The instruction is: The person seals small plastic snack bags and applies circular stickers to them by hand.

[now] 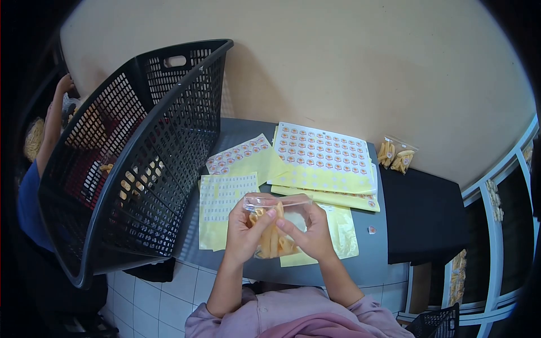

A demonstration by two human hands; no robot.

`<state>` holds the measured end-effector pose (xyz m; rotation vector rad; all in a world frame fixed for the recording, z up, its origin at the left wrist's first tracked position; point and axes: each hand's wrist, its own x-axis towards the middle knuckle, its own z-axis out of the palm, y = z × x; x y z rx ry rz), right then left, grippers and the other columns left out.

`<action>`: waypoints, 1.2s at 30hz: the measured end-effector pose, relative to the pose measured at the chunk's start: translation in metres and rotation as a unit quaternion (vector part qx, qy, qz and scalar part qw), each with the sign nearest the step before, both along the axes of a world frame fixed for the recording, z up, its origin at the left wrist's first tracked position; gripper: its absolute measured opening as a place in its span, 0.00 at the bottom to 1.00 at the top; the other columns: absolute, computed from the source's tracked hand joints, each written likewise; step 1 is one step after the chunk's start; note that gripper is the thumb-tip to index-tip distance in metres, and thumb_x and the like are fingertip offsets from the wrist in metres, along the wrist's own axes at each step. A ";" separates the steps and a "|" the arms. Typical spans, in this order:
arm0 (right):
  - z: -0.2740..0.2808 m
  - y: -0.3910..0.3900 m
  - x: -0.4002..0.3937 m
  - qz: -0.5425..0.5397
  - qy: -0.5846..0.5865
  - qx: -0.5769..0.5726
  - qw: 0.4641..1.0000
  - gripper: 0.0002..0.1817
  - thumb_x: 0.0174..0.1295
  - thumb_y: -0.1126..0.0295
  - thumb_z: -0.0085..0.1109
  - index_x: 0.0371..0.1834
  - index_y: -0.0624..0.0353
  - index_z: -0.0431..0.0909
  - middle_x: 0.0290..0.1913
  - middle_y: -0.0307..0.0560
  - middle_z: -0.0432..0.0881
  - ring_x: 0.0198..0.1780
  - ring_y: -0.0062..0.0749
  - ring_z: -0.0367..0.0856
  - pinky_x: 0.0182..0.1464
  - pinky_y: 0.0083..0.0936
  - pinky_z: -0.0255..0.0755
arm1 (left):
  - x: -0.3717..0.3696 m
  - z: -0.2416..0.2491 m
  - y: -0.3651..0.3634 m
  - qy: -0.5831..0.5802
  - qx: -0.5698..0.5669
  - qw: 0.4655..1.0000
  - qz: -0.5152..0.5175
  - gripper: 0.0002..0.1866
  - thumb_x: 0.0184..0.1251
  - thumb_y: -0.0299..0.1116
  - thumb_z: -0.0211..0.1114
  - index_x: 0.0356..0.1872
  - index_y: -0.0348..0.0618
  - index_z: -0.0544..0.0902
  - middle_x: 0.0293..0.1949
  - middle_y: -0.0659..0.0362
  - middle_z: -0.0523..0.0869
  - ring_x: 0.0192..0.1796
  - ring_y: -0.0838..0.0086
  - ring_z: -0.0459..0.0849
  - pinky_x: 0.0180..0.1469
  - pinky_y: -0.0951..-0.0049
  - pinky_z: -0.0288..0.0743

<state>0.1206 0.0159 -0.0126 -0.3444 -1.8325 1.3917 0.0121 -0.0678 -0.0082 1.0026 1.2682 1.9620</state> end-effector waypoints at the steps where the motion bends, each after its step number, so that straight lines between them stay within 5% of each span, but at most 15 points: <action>1: -0.001 0.000 -0.001 0.014 0.001 -0.050 0.999 0.15 0.48 0.72 0.62 0.39 0.64 0.73 0.36 0.45 0.76 0.41 0.26 0.76 0.42 0.22 0.69 | 0.000 -0.001 0.000 -0.008 0.008 1.000 0.003 0.08 0.55 0.23 0.58 0.37 0.36 0.73 0.36 0.59 0.78 0.39 0.81 0.75 0.43 0.81 0.68; 17: 0.004 -0.005 -0.002 0.001 0.061 -0.124 0.990 0.06 0.48 0.78 0.58 0.30 0.64 0.75 0.30 0.42 0.77 0.36 0.21 0.74 0.44 0.19 0.67 | 0.013 0.008 -0.002 0.019 0.001 0.999 0.034 0.15 0.53 0.21 0.59 0.41 0.41 0.68 0.32 0.63 0.74 0.34 0.85 0.74 0.35 0.86 0.67; 23: 0.003 0.002 0.004 0.015 0.021 -0.065 0.998 0.11 0.49 0.76 0.61 0.37 0.63 0.76 0.33 0.45 0.79 0.36 0.20 0.75 0.42 0.18 0.67 | 0.009 0.004 -0.004 -0.025 0.041 0.997 0.057 0.24 0.52 0.20 0.59 0.52 0.37 0.63 0.31 0.60 0.77 0.35 0.83 0.75 0.38 0.84 0.69; 25: 0.008 0.000 0.006 0.032 0.027 -0.167 0.985 0.17 0.49 0.75 0.62 0.44 0.62 0.74 0.31 0.45 0.80 0.37 0.18 0.76 0.40 0.16 0.67 | 0.006 0.005 -0.007 -0.020 0.032 0.999 0.033 0.29 0.52 0.20 0.61 0.55 0.36 0.59 0.30 0.58 0.80 0.36 0.80 0.78 0.41 0.82 0.69; 28: 0.015 0.000 0.009 0.002 -0.012 -0.129 0.992 0.20 0.48 0.76 0.62 0.47 0.63 0.71 0.30 0.43 0.81 0.37 0.17 0.76 0.39 0.14 0.67 | 0.002 0.005 -0.011 0.018 0.016 0.999 0.034 0.31 0.51 0.20 0.62 0.56 0.36 0.57 0.29 0.54 0.82 0.36 0.78 0.80 0.42 0.80 0.70; 36: 0.012 -0.001 0.011 0.032 -0.005 -0.163 0.986 0.16 0.49 0.77 0.61 0.43 0.64 0.73 0.32 0.44 0.80 0.38 0.18 0.77 0.40 0.15 0.67 | 0.006 0.011 -0.015 0.026 0.004 0.998 0.059 0.30 0.50 0.19 0.62 0.55 0.35 0.57 0.29 0.53 0.82 0.36 0.76 0.80 0.42 0.79 0.71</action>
